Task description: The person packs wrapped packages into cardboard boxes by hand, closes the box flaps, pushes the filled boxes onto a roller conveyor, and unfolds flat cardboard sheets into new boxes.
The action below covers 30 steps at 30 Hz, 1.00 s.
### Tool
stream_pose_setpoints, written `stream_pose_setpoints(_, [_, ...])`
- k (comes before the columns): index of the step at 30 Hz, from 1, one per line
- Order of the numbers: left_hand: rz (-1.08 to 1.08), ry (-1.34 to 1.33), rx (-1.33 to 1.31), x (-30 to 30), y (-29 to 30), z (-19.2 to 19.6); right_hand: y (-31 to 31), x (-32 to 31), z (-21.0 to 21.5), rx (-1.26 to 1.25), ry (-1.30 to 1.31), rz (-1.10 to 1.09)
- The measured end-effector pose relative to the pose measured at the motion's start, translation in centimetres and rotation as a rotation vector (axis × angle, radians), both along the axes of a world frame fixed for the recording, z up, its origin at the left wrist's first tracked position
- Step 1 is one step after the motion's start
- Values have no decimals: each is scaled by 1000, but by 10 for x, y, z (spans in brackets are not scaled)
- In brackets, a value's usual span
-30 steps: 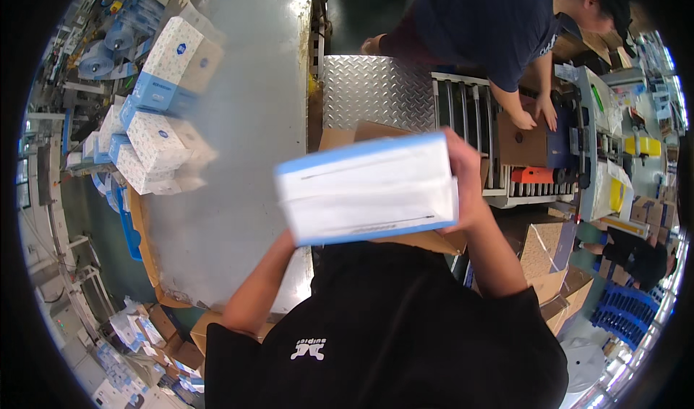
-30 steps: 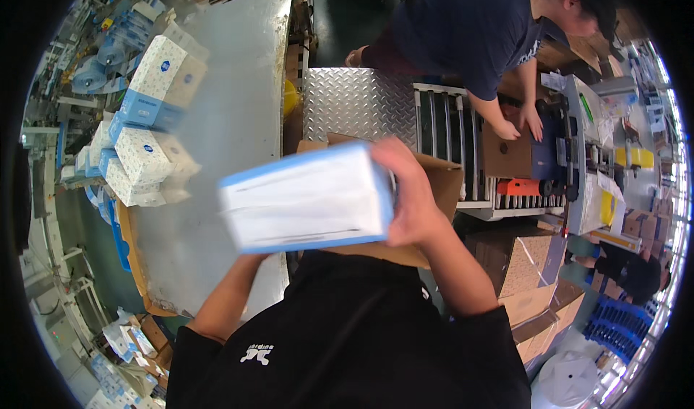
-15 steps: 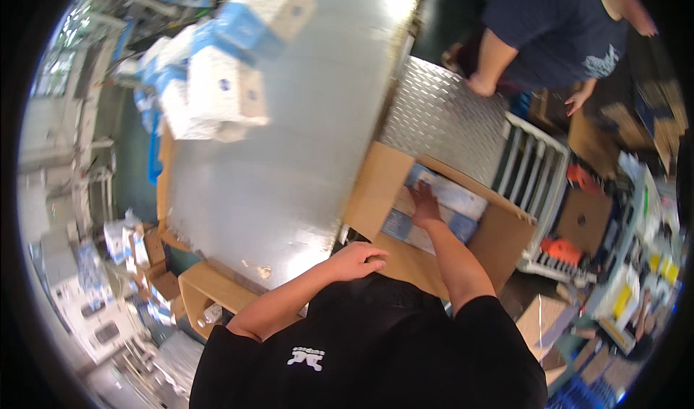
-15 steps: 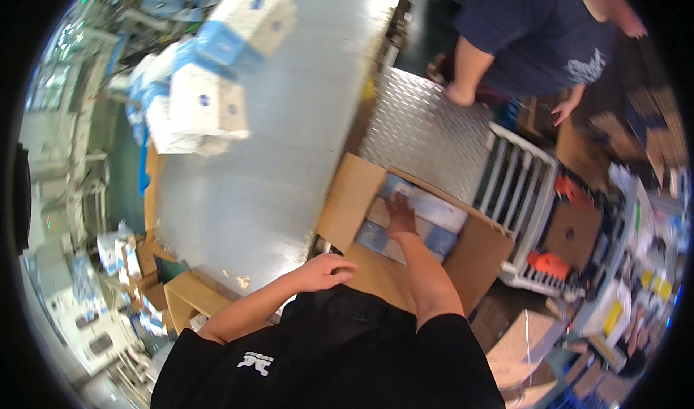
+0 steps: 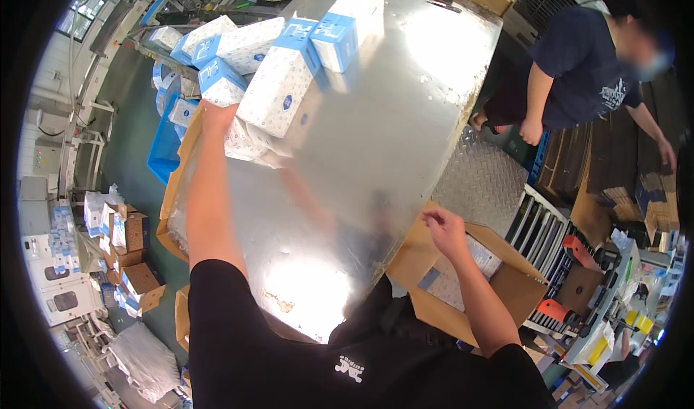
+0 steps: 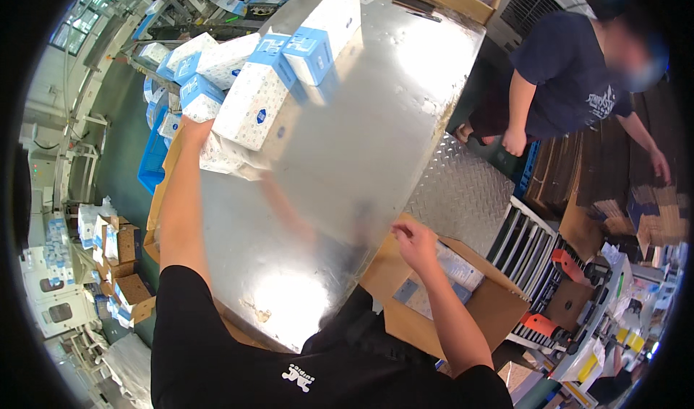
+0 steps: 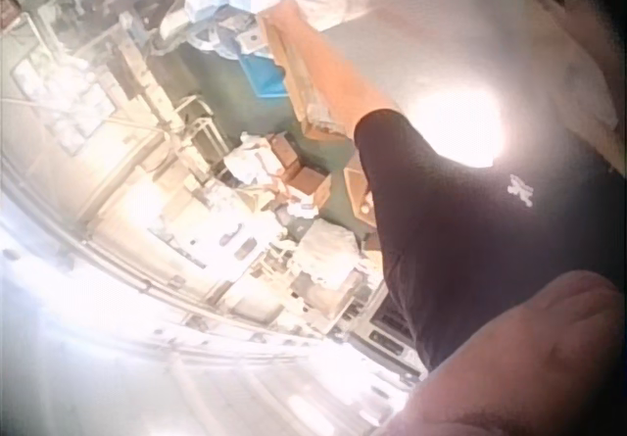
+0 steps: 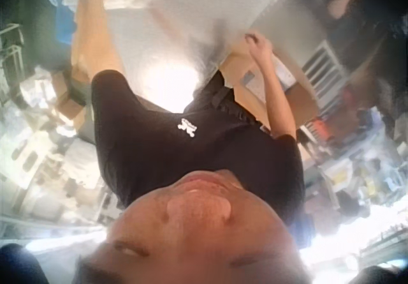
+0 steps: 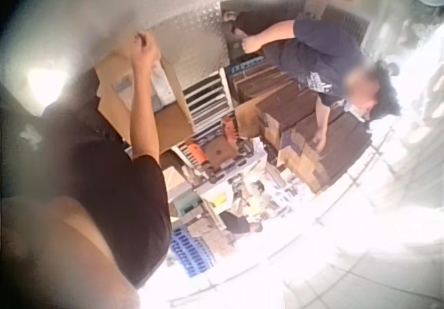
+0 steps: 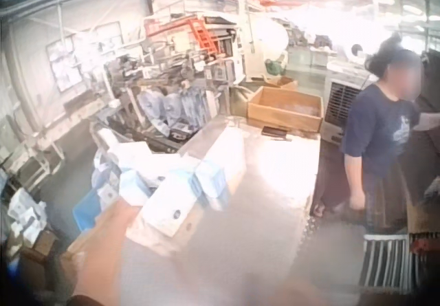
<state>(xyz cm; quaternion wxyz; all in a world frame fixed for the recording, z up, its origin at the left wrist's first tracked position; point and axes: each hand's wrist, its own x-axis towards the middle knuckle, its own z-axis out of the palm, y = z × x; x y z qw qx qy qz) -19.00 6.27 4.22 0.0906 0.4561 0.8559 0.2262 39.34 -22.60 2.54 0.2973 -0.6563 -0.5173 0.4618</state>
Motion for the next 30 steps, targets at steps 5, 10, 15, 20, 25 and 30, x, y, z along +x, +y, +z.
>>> stream_pose_setpoints(5, [-485, 11, 40, -9, -23, 4, 121, -99, 36, 49, 128, 140])
stream_pose_setpoints(10, [-837, -313, -270, 151, -94, 44, 208, -124, 37, 157, 99, -27])
stream_pose_setpoints(15, [-741, 106, 162, 115, -16, 16, 206, -140, 61, 236, -661, 210])
stream_pose_setpoints(20, [-502, 549, -137, 52, 77, 23, 148, -145, 86, -47, -677, 159])
stream_pose_setpoints(25, [-609, 475, -313, 79, 27, 49, 128, -97, 79, -113, -666, -260])
stream_pose_setpoints(30, [-808, -238, -449, 62, -106, 37, 103, -113, 79, 19, -365, 17])
